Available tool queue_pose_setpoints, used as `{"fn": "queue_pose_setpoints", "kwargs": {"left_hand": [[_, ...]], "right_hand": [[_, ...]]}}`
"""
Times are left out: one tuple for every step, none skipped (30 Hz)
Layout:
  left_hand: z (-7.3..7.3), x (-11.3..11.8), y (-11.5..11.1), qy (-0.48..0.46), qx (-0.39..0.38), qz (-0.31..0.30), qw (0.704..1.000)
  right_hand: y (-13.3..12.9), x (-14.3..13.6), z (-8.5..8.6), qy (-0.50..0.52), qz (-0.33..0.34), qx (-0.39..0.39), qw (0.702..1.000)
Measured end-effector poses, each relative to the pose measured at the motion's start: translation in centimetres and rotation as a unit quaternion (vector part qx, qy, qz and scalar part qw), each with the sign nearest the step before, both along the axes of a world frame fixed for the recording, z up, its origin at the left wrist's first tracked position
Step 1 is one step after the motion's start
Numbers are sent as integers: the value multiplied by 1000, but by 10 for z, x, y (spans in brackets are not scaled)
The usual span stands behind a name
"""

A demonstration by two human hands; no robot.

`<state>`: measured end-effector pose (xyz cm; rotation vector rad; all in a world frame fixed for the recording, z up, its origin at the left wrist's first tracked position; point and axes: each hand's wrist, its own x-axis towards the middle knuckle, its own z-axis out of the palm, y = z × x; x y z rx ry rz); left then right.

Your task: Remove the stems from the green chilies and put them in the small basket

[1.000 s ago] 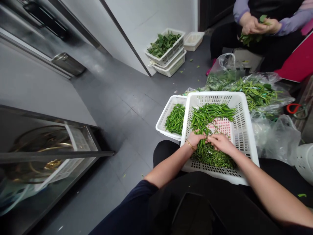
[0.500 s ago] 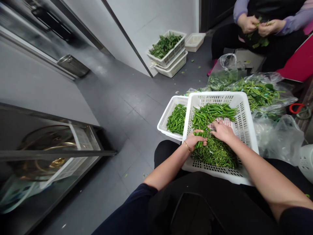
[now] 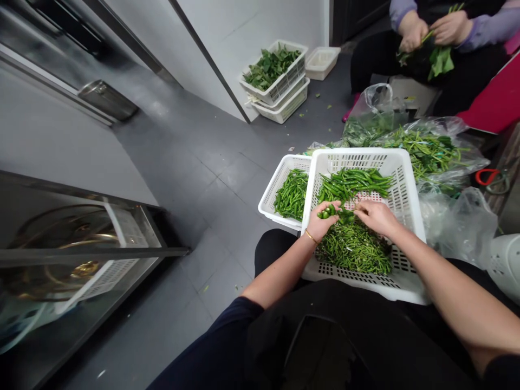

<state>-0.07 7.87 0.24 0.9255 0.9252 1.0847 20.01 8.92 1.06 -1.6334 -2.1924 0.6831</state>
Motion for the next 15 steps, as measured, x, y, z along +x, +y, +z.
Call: {"fn": "queue_pose_setpoints", "kwargs": {"left_hand": [[1,2,-1,-2,7,-26,1000],[3,3,-1,-9,1,-48,999],[3,5,-2,-21,-15,-60,998],[4,7,-3,-38,-38,-64,997],[5,9,-5,-58,-64,-60,994],[5,10,-6,-80,-89,-51,992],[5,11,-6,-103,-111,-42,988],[6,12,-7,-124,-132,-38,983],[6,13,-8,-140,-148,-37,978],[6,13,-9,-148,-159,-37,975],[5,14,-9,-152,-164,-35,974],[5,15,-10,-153,-164,-32,974],[4,17,-10,-153,-162,-27,974],[3,17,-10,-154,-158,-20,975],[3,18,-10,-154,-155,-12,976]], "right_hand": [[-5,1,10,35,-8,-36,999],[-8,1,20,77,-21,-76,994],[-10,-2,27,124,-42,-114,985],[-10,-6,32,171,-71,-143,972],[-10,-11,35,218,-106,-163,957],[-10,-17,36,261,-142,-172,939],[-9,-23,35,301,-174,-174,921],[-8,-30,34,339,-202,-172,903],[-7,-36,31,377,-225,-170,882],[-7,-42,28,412,-246,-170,861],[-7,-47,25,443,-266,-172,839],[-8,-51,23,469,-287,-175,817],[-9,-54,21,491,-304,-178,797],[-10,-56,21,508,-316,-181,781],[-11,-57,21,522,-320,-184,769]]}}
